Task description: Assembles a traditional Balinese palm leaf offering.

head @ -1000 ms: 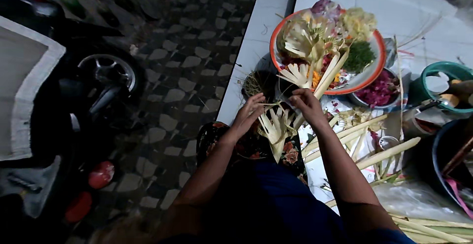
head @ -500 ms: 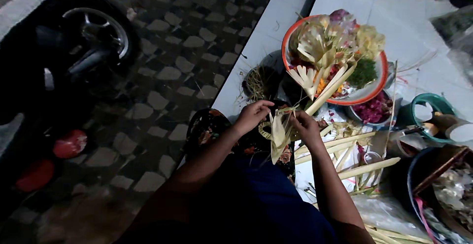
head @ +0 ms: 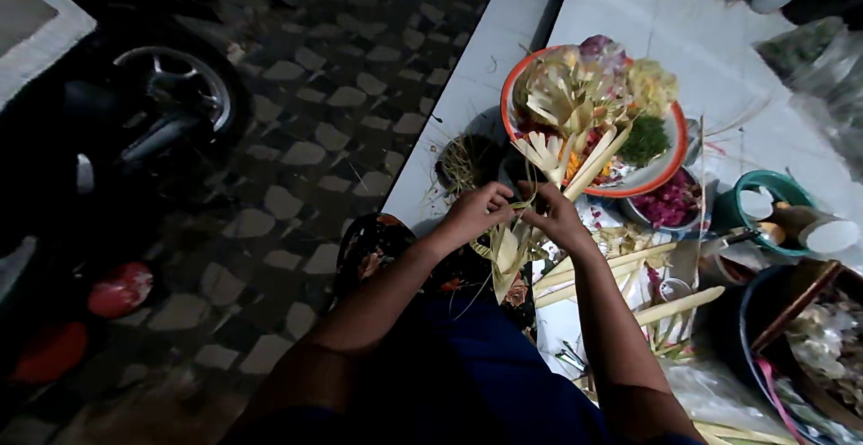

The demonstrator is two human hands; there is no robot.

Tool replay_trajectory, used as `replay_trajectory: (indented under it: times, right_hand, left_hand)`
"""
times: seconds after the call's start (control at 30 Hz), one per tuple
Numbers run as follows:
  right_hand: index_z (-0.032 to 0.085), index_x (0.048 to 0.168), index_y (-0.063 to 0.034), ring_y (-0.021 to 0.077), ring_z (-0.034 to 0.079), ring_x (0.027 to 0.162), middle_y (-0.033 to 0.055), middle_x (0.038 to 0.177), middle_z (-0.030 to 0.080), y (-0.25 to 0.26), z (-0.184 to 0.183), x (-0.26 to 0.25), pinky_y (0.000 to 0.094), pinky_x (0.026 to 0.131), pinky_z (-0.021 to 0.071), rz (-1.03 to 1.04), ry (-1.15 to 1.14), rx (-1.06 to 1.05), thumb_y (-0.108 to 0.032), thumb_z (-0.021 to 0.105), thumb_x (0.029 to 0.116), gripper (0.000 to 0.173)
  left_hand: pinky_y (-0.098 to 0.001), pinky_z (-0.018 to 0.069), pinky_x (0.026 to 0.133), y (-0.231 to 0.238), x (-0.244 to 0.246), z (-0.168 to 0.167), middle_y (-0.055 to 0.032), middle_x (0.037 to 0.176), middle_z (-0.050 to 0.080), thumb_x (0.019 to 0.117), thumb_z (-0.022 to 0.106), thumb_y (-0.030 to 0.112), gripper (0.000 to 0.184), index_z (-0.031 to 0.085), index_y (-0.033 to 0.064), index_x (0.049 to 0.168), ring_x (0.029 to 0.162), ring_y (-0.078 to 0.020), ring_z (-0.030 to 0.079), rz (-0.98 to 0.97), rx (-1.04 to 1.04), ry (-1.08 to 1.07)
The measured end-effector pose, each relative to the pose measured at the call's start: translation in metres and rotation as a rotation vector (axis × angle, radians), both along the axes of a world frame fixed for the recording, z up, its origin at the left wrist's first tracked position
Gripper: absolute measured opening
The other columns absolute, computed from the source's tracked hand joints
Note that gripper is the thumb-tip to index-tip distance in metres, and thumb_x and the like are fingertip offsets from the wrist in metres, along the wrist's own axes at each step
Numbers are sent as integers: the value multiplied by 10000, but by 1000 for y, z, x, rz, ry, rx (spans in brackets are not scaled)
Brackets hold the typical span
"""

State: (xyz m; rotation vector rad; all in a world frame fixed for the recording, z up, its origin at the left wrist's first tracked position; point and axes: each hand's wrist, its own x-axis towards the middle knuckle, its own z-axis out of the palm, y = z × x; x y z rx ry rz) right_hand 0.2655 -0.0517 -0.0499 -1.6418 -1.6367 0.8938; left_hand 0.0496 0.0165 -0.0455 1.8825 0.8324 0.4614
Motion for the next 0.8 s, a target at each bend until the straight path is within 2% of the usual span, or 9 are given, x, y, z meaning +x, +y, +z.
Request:
replay_trajectory:
  times: [0.1, 0.2, 0.23, 0.33, 0.43, 0.5, 0.67, 0.77, 0.8]
  right_hand:
    - [661, 1307, -92, 212, 597, 810, 137, 1178, 633, 2, 9, -1, 412, 701, 530, 39, -39, 78, -208, 808, 888, 459]
    - [718, 1136, -79, 198, 604, 806, 119, 1105, 645, 2, 18, -1, 396, 696, 539, 84, -41, 122, -190, 806, 888, 286]
    - [720, 1081, -77, 190, 601, 795, 112, 1087, 647, 2, 22, -2, 385, 690, 536, 91, -28, 119, -168, 793, 895, 219]
    - [705, 1023, -62, 174, 592, 728, 108, 1069, 652, 1, 33, 0, 381, 648, 540, 103, 17, 93, -96, 721, 929, 101]
    - [672, 1118, -73, 179, 606, 699, 112, 1076, 661, 0, 42, 1, 387, 630, 550, 105, -2, 67, -110, 726, 934, 196]
    - [650, 1205, -85, 185, 632, 740, 112, 1115, 663, 1, 45, 2, 391, 666, 569, 131, -33, 37, -122, 756, 918, 308]
    - [516, 1478, -92, 214, 651, 861, 155, 1257, 613, -1, 42, 13, 412, 741, 588, 196, -64, -69, -239, 847, 855, 721]
    - [533, 1453, -60, 247, 649, 889, 182, 1313, 591, -3, 38, 9, 442, 771, 576, 186, -135, -110, -260, 864, 837, 727]
    - [560, 1425, -57, 263, 648, 884, 184, 1280, 602, -3, 35, 5, 465, 777, 575, 173, -163, -107, -267, 862, 838, 693]
  left_hand:
    - [-415, 569, 881, -1, 1, 4, -95, 1027, 713, 1006, 660, 220, 275, 637, 49, 1220, 939, -186, 695, 2, -28, 25]
    - [-444, 564, 896, -1, 3, 4, -124, 1042, 719, 1013, 632, 178, 264, 659, 30, 1229, 940, -216, 699, -9, -31, 93]
    - [-445, 559, 865, -2, 3, 5, -122, 1008, 713, 1013, 637, 186, 248, 664, 31, 1205, 902, -215, 689, -4, -27, 108]
    - [-454, 565, 867, -5, 2, 6, -126, 1032, 704, 1024, 631, 209, 265, 656, 31, 1218, 915, -220, 685, -14, -54, 127]
    - [-433, 565, 856, -5, 1, 6, -82, 1013, 717, 1034, 616, 210, 237, 681, 81, 1223, 885, -179, 683, -4, -41, 108]
    - [-416, 568, 860, -5, 0, 9, -61, 1038, 734, 1043, 597, 207, 241, 695, 103, 1237, 894, -161, 694, 2, -20, 87]
    - [-408, 574, 900, -3, -3, 15, -67, 1089, 726, 1070, 541, 212, 266, 673, 103, 1272, 951, -159, 701, -1, -13, 40]
    - [-428, 557, 901, -2, -3, 15, -75, 1101, 714, 1076, 526, 227, 296, 660, 122, 1318, 959, -175, 684, 1, 20, 46]
    - [-425, 557, 902, -3, -2, 15, -76, 1113, 708, 1075, 527, 224, 297, 658, 129, 1325, 962, -175, 681, -1, 26, 48]
